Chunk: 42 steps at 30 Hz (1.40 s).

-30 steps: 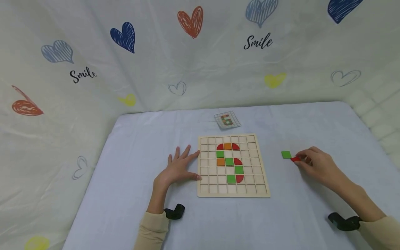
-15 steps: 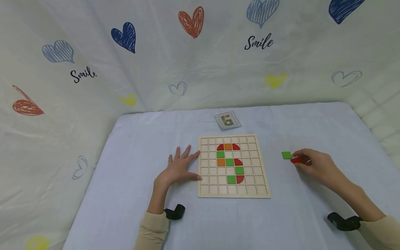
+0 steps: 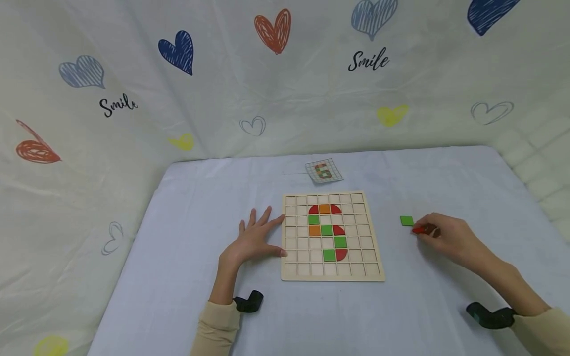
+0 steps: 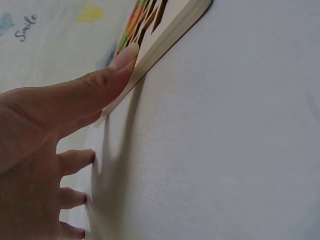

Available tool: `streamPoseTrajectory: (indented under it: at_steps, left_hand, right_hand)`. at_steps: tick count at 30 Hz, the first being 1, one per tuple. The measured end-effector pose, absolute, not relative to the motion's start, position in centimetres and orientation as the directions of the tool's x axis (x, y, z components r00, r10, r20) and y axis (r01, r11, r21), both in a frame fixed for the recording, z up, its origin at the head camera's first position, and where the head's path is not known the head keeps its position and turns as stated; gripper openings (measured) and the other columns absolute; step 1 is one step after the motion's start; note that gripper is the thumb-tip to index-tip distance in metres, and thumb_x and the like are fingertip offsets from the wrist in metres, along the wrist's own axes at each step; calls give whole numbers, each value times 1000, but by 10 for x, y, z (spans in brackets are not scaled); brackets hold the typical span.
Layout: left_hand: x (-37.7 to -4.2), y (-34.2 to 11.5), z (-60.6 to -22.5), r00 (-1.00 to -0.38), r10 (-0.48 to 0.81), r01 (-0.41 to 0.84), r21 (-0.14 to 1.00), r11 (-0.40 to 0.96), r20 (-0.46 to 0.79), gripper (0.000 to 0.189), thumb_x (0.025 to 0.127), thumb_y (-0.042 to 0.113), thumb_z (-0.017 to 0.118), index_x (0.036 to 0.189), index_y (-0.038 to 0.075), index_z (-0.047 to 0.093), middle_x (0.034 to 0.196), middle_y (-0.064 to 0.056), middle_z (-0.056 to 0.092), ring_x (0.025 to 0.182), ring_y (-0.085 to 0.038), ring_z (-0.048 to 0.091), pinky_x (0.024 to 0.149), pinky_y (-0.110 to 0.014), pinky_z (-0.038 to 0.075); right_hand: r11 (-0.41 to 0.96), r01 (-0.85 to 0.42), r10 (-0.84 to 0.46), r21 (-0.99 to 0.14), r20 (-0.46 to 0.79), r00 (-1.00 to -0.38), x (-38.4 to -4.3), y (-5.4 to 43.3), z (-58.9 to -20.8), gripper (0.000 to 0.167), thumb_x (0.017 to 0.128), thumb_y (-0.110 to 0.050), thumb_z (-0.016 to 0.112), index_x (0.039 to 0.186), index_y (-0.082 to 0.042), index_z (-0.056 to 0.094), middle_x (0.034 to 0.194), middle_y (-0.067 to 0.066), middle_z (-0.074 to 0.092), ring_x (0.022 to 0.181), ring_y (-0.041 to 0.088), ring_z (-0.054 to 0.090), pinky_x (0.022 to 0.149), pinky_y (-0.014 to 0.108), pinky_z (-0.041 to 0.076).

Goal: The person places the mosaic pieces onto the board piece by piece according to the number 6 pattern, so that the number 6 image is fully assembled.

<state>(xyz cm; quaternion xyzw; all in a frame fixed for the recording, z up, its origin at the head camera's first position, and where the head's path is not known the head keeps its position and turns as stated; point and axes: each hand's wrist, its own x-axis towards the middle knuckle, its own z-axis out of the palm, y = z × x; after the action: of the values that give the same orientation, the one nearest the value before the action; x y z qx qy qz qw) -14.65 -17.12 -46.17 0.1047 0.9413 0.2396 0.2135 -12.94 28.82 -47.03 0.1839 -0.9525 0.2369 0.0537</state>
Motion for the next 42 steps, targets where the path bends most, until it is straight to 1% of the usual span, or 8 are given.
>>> streamPoseTrajectory:
  at_steps: [3, 6, 10, 13, 19, 26, 30, 42]
  left_hand:
    - [-147, -171, -462, -886, 302, 95, 500, 861, -351, 95, 81, 44, 87, 161, 31, 38, 174, -5, 8, 158, -43, -13, 122, -70, -5]
    - [-148, -171, -462, -886, 301, 94, 500, 861, -352, 95, 81, 44, 87, 161, 31, 37, 174, -5, 8, 158, -42, -13, 122, -70, -5]
    - [-147, -171, -463, -888, 298, 93, 498, 862, -351, 95, 80, 44, 87, 161, 31, 38, 174, -5, 9, 158, -42, -13, 122, -70, -5]
    - [-147, -172, -463, -889, 296, 90, 500, 862, -350, 96, 80, 44, 87, 161, 31, 38, 174, -5, 9, 158, -42, -13, 122, -70, -5]
    - [-148, -173, -464, -890, 297, 92, 501, 861, -347, 95, 80, 44, 87, 160, 32, 38, 174, -5, 9, 158, -43, -12, 122, -71, -5]
    - [-148, -172, -464, -889, 298, 91, 504, 859, -347, 95, 80, 44, 87, 161, 32, 38, 174, -5, 8, 158, -42, -13, 122, -70, -6]
    - [-149, -172, -464, -889, 303, 98, 503, 859, -344, 94, 81, 44, 87, 160, 32, 38, 174, -5, 8, 158, -42, -13, 122, -70, -6]
    - [-148, -174, -466, -886, 319, 111, 515, 850, -336, 94, 81, 43, 87, 161, 30, 38, 174, -7, 8, 158, -44, -12, 121, -71, -5]
  right_hand:
    - [808, -391, -339, -440, 195, -920, -129, 282, -467, 31, 73, 8, 85, 100, -3, 72, 91, 4, 73, 74, 9, 62, 63, 23, 55]
    - [781, -431, -365, -451, 229, -902, -128, 276, -465, 36, 72, 10, 84, 104, -4, 74, 96, 4, 75, 77, 5, 64, 66, 20, 56]
    - [720, -502, -425, -479, 268, -865, -130, 266, -463, 38, 70, 12, 85, 101, -7, 76, 94, -2, 74, 80, -4, 63, 68, 18, 57]
    - [684, -524, -456, -508, 263, -850, -132, 256, -462, 36, 71, 12, 85, 99, -8, 76, 93, -4, 74, 80, 0, 66, 67, 23, 60]
    - [653, -512, -486, -558, 210, -848, -134, 233, -456, 33, 76, 7, 85, 104, -8, 76, 98, -1, 76, 84, 10, 71, 72, 28, 62]
    - [598, -462, -523, -655, 119, -844, -138, 208, -453, 29, 82, 5, 81, 109, -7, 76, 104, 1, 77, 89, 13, 73, 79, 27, 62]
    - [591, -436, -534, -678, 77, -842, -140, 194, -453, 28, 85, 3, 80, 110, -6, 76, 106, 3, 77, 91, 15, 73, 80, 27, 62]
    - [491, -464, -606, -737, 94, -790, -145, 158, -456, 21, 89, 0, 78, 108, -8, 76, 104, 1, 76, 93, 15, 70, 82, 25, 61]
